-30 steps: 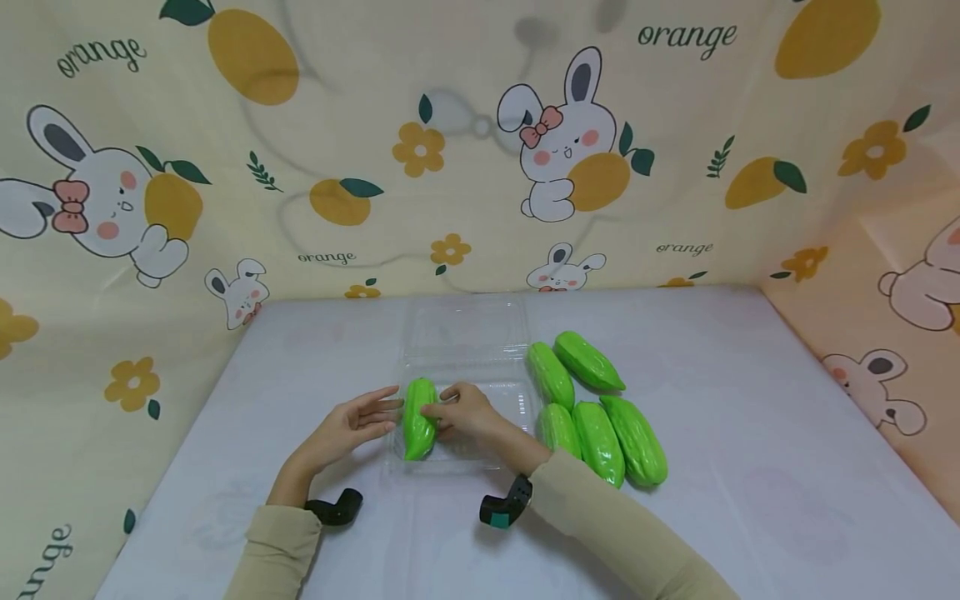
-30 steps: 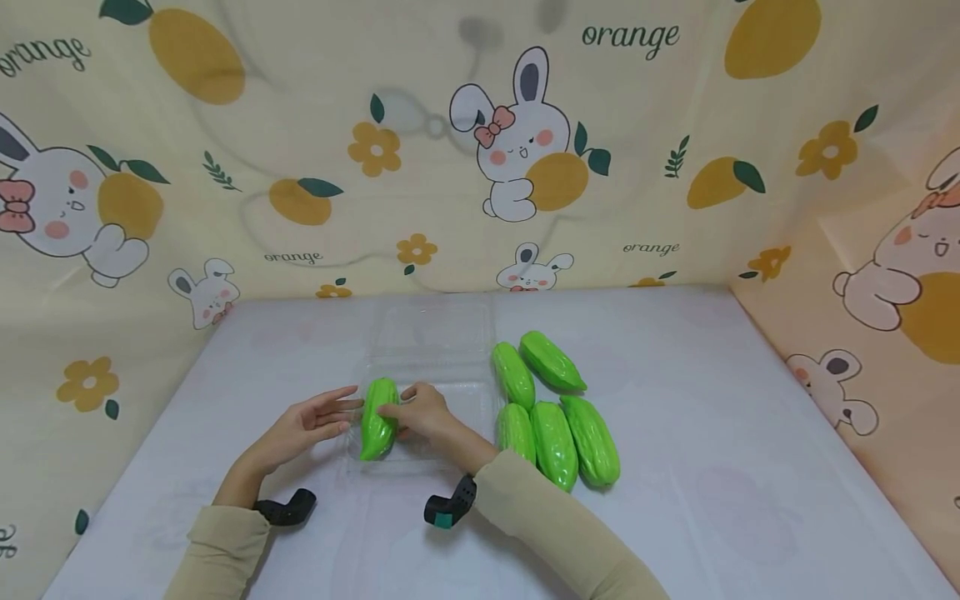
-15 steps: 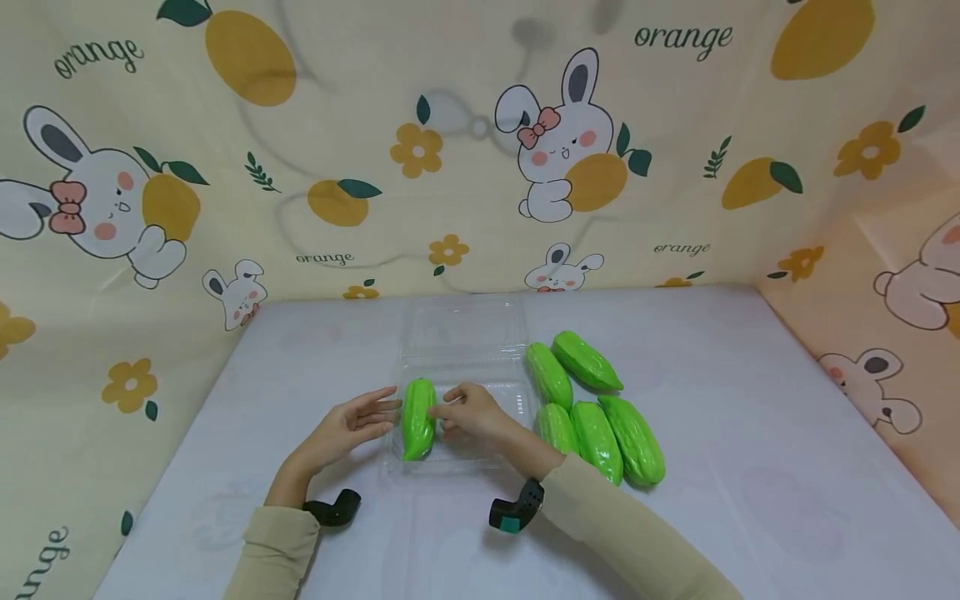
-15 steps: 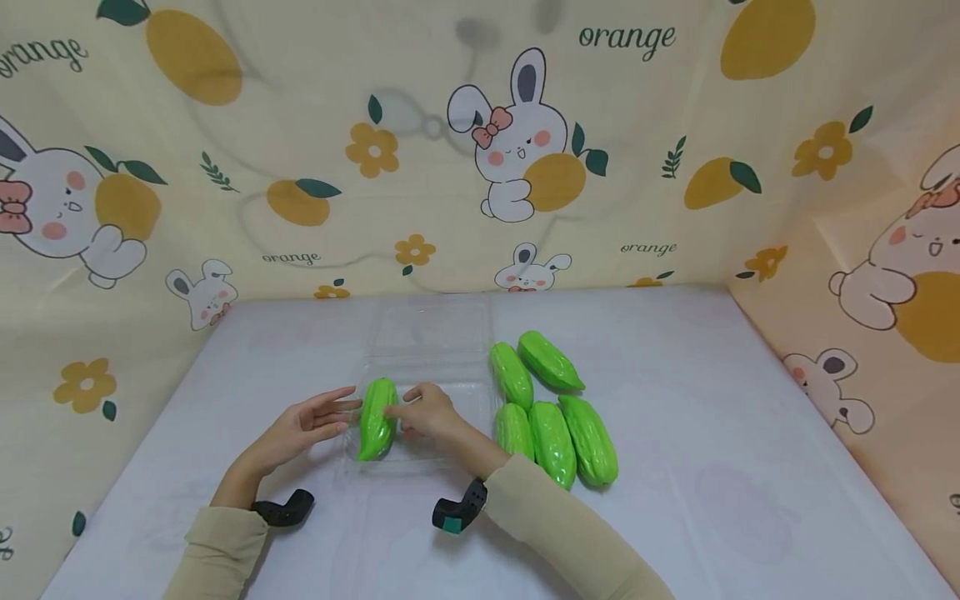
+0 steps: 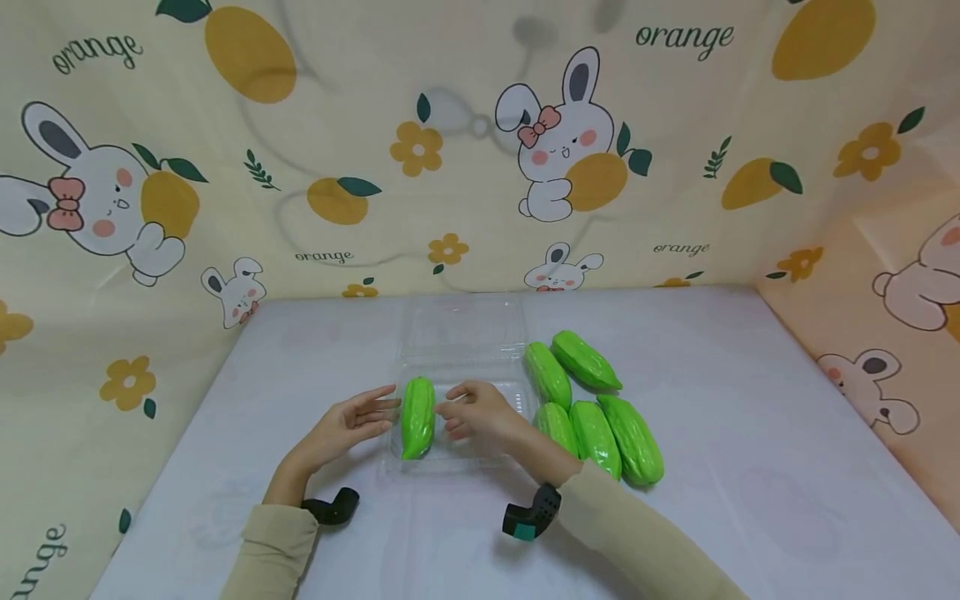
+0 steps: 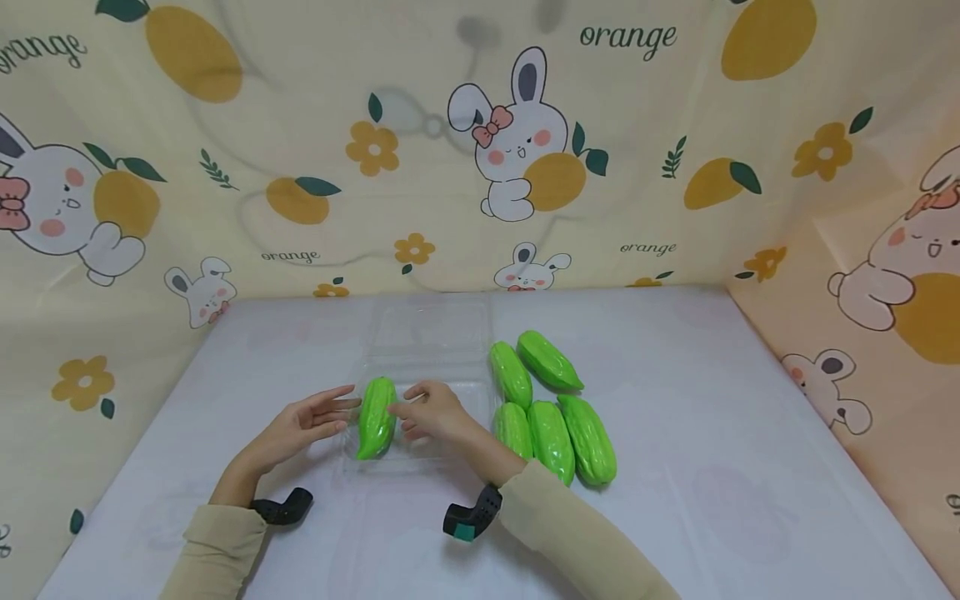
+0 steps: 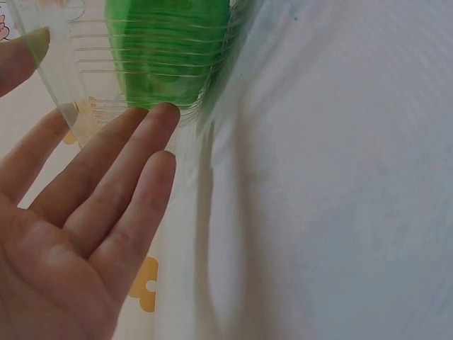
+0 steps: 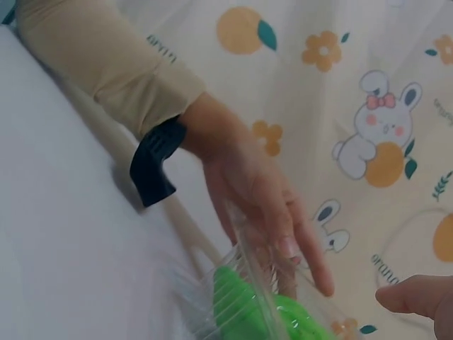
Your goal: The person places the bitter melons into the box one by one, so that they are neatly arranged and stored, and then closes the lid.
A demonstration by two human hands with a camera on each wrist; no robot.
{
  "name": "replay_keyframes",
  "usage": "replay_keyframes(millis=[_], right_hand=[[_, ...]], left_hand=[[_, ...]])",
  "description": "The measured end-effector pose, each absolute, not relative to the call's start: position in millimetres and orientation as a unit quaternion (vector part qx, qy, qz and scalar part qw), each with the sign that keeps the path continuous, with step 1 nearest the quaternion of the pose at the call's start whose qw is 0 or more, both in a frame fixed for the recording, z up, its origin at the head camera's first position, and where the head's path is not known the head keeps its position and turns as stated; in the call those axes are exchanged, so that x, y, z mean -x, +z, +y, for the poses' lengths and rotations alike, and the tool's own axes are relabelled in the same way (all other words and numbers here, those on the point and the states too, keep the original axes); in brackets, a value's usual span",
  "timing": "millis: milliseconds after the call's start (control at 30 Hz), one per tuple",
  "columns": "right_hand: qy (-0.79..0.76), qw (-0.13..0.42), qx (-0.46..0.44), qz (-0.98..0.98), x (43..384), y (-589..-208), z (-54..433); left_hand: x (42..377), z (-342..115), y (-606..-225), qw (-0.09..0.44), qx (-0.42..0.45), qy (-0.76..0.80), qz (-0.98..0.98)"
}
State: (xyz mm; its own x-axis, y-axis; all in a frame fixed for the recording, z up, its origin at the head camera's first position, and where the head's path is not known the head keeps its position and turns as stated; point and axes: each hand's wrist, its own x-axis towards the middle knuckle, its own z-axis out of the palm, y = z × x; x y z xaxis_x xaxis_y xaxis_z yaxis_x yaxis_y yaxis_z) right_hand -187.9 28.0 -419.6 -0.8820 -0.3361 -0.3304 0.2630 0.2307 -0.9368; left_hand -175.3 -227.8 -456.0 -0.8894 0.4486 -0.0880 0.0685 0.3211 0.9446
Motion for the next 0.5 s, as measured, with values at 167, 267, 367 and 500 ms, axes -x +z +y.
replay_keyframes(millis=[167, 267, 367, 500], right_hand=[[-0.632, 0.246, 0.03, 0.734, 184, -418, 36], [-0.641, 0.248, 0.037, 0.725, 181, -416, 43], [-0.649, 0.246, 0.046, 0.719, 179, -413, 48], [-0.653, 0.237, 0.059, 0.717, 177, -409, 55]], left_hand=[[175, -228, -457, 0.168, -0.164, 0.558, 0.796], [175, -228, -457, 0.168, -0.164, 0.559, 0.795], [175, -228, -457, 0.168, -0.164, 0.559, 0.795], [176, -228, -458, 0.166, -0.167, 0.558, 0.796]])
